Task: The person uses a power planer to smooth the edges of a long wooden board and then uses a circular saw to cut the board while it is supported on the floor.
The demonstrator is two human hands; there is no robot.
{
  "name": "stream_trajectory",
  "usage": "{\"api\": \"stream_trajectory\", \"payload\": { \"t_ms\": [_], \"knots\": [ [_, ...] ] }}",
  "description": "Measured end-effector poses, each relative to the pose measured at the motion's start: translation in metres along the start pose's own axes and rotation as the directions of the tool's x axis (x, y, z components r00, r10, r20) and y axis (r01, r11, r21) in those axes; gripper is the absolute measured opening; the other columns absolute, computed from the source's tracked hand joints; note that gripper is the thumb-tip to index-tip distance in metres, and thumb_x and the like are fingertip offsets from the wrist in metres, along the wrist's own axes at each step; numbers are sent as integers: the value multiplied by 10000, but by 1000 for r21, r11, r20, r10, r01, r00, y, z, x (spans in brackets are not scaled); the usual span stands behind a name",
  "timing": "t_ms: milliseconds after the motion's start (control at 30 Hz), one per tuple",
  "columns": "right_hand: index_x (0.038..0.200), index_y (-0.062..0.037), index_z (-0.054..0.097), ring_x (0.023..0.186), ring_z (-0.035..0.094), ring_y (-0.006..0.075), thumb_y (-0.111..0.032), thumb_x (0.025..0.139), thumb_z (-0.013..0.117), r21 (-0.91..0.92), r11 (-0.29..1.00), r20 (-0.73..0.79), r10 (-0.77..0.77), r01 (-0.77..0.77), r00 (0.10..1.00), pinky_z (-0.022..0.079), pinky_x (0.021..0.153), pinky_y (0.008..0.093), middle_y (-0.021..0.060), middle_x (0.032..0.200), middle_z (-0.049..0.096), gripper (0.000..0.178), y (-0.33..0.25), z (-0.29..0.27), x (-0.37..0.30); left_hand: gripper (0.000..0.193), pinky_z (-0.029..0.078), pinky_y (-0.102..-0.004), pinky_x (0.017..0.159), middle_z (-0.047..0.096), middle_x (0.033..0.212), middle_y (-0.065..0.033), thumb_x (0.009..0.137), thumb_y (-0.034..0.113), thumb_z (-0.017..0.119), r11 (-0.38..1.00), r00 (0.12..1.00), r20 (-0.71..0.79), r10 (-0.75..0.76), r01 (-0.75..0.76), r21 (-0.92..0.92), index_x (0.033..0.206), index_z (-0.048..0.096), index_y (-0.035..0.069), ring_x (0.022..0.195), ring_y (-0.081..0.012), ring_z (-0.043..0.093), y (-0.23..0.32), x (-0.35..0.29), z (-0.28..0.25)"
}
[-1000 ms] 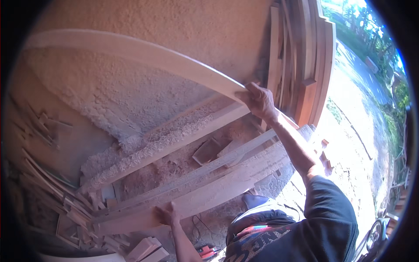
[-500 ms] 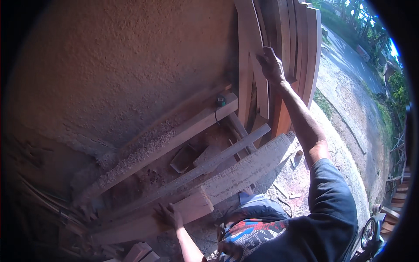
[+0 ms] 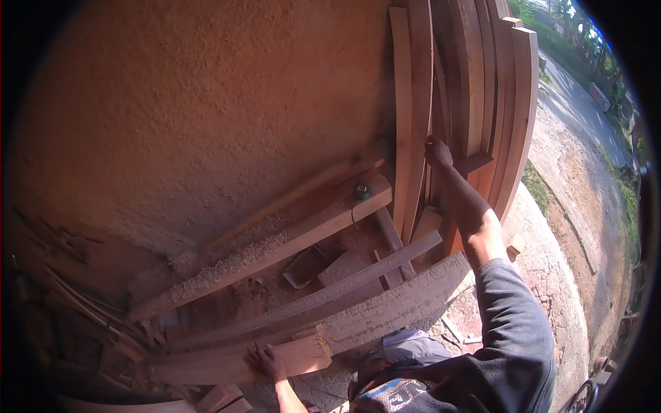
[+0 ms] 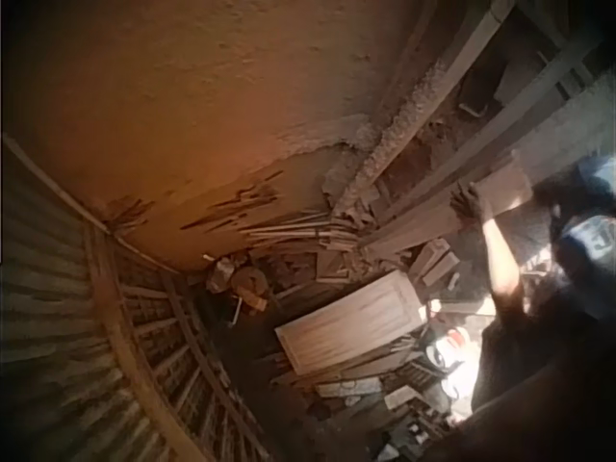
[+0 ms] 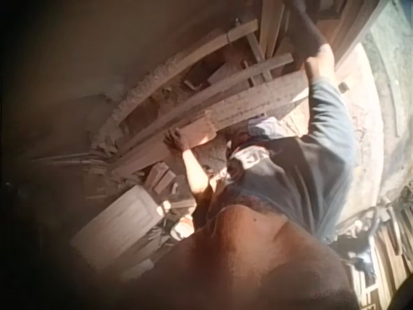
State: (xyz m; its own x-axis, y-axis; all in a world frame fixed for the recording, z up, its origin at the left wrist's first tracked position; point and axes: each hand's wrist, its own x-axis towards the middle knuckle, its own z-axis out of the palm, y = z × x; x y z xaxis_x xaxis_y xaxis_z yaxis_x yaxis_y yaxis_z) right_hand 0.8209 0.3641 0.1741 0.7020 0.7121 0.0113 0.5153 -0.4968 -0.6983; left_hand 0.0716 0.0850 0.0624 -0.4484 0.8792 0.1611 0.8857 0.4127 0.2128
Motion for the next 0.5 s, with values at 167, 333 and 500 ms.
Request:
{"api": "stream_trajectory", "payload": {
  "t_ms": [167, 333, 500],
  "knots": [
    [1410, -170, 523, 1258, 571, 401, -214, 956, 513, 79, 996, -59, -45, 49, 997, 471, 1026, 494, 192, 1335, 623, 457, 25, 22, 43, 516, 215, -594, 1193, 314, 1600, -230, 1019, 376, 461, 1000, 997, 75, -5, 5, -7, 1435, 524, 78, 1484, -486, 219, 14, 0, -8],
    [1486, -85, 433, 1192, 625, 375, -201, 956, 561, 134, 985, 138, -128, 109, 982, 497, 1016, 442, 210, 1361, 608, 557, 35, 45, 0, 498, 209, -599, 1188, 309, 1596, -246, 1006, 365, 512, 998, 998, 27, 50, -48, -51, 1442, 515, 126, 1486, -491, 212, -1, 0, 6],
    [1227, -21, 678, 1089, 689, 307, -249, 943, 604, 169, 953, 480, -303, 252, 824, 544, 896, 392, 218, 1200, 691, 372, 57, 93, -133, 534, 201, -584, 1197, 291, 1610, -234, 995, 371, 525, 1000, 996, 86, -9, 10, -10, 1468, 488, 126, 1497, -483, 193, 0, -3, -3]
  ]
}}
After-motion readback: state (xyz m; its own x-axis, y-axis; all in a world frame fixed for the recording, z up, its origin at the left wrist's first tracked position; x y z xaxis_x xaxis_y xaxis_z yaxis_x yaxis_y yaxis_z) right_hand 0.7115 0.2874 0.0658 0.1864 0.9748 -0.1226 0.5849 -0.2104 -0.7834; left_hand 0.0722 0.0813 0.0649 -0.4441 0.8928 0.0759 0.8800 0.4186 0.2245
